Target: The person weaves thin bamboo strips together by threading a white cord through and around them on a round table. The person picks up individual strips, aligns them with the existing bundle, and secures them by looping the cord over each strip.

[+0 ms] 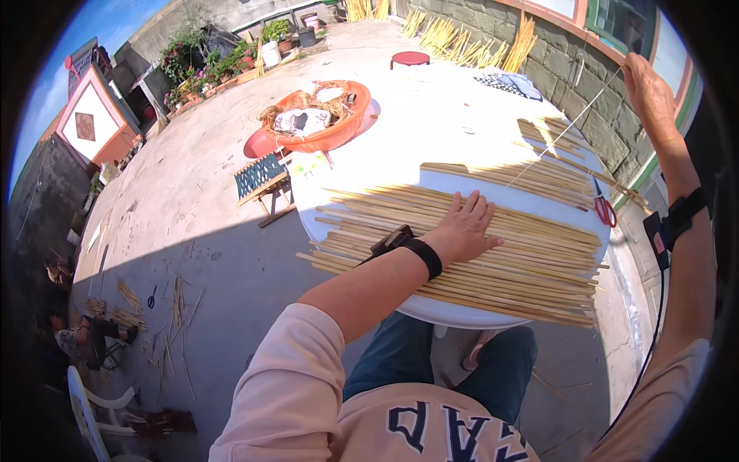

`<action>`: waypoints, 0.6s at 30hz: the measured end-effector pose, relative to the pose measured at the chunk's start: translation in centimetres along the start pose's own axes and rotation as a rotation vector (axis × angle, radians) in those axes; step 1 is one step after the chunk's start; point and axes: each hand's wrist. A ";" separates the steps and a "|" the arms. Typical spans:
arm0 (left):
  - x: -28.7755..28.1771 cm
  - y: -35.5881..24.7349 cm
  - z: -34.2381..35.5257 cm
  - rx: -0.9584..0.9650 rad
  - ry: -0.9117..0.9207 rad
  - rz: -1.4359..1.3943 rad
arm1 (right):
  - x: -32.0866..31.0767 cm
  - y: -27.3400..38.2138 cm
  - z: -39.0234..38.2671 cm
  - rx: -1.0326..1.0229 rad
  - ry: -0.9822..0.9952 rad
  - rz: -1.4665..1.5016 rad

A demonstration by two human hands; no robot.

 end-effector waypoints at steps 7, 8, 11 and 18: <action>0.2 -0.4 -0.4 -0.052 0.072 -0.119 | -6.1 3.5 5.8 -0.269 0.891 -0.169; 0.0 -0.4 -0.5 -0.048 0.075 -0.120 | -6.2 3.6 5.2 -0.314 1.027 -0.206; -0.1 -0.6 0.0 -0.027 0.051 -0.124 | -2.7 3.0 2.4 -0.306 0.365 -0.624; 0.5 0.0 0.5 -0.046 0.035 -0.137 | -2.9 4.2 4.6 -0.095 0.117 -0.044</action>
Point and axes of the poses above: each hand's wrist, its own z-axis towards the middle knuckle, its own x-axis out of the palm, y = z × x, and after that the axes turned 8 degrees about -x, right-handed
